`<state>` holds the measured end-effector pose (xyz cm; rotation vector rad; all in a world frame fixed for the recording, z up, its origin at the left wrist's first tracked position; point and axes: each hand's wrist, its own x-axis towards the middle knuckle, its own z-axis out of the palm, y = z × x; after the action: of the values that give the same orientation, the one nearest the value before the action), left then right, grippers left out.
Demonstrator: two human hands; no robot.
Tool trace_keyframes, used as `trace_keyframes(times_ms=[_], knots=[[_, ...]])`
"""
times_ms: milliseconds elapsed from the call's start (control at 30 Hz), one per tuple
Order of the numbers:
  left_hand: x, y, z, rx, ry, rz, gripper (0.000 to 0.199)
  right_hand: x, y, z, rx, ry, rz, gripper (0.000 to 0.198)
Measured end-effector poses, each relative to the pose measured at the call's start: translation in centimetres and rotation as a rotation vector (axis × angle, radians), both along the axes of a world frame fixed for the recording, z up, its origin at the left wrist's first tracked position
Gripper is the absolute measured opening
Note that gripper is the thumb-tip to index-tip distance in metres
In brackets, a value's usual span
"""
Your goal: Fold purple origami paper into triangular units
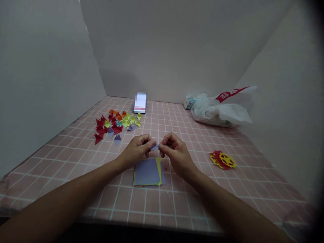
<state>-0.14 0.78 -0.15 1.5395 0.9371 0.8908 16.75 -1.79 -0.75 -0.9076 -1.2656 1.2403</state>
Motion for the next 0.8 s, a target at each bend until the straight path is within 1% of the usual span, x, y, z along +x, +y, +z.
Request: trace_keyframes(times_ms=[100,200,267,333,433,533,633,800], knots=[[0.1,0.0,-0.2,-0.004,0.009,0.036,0.031,0.0,0.1,-0.3,-0.017,0.039,0.008,0.020],[0.0,0.0,-0.1,-0.015,0.025,0.035,0.031,0.0,0.2,-0.4,-0.036,0.043,0.014,0.021],[-0.1,0.1,0.2,0.013,0.074,0.036,0.031,0.0,0.2,-0.3,-0.052,0.030,0.032,0.020],[-0.2,0.1,0.5,0.076,0.145,0.041,0.029,0.0,0.2,-0.2,-0.075,0.003,0.062,0.018],[-0.4,0.2,0.8,0.154,0.223,0.016,0.028,0.0,0.2,-0.3,-0.145,-0.067,0.119,0.019],[-0.6,0.3,0.8,0.151,0.242,-0.038,0.029,0.1,0.1,-0.4,-0.233,-0.092,0.160,0.022],[-0.7,0.5,0.6,0.086,0.177,-0.056,0.031,0.2,0.0,-0.5,-0.254,-0.071,0.159,0.024],[-0.2,0.5,-0.1,-0.071,-0.061,-0.001,0.037,0.1,-0.1,-0.4,-0.200,0.015,0.059,0.027]])
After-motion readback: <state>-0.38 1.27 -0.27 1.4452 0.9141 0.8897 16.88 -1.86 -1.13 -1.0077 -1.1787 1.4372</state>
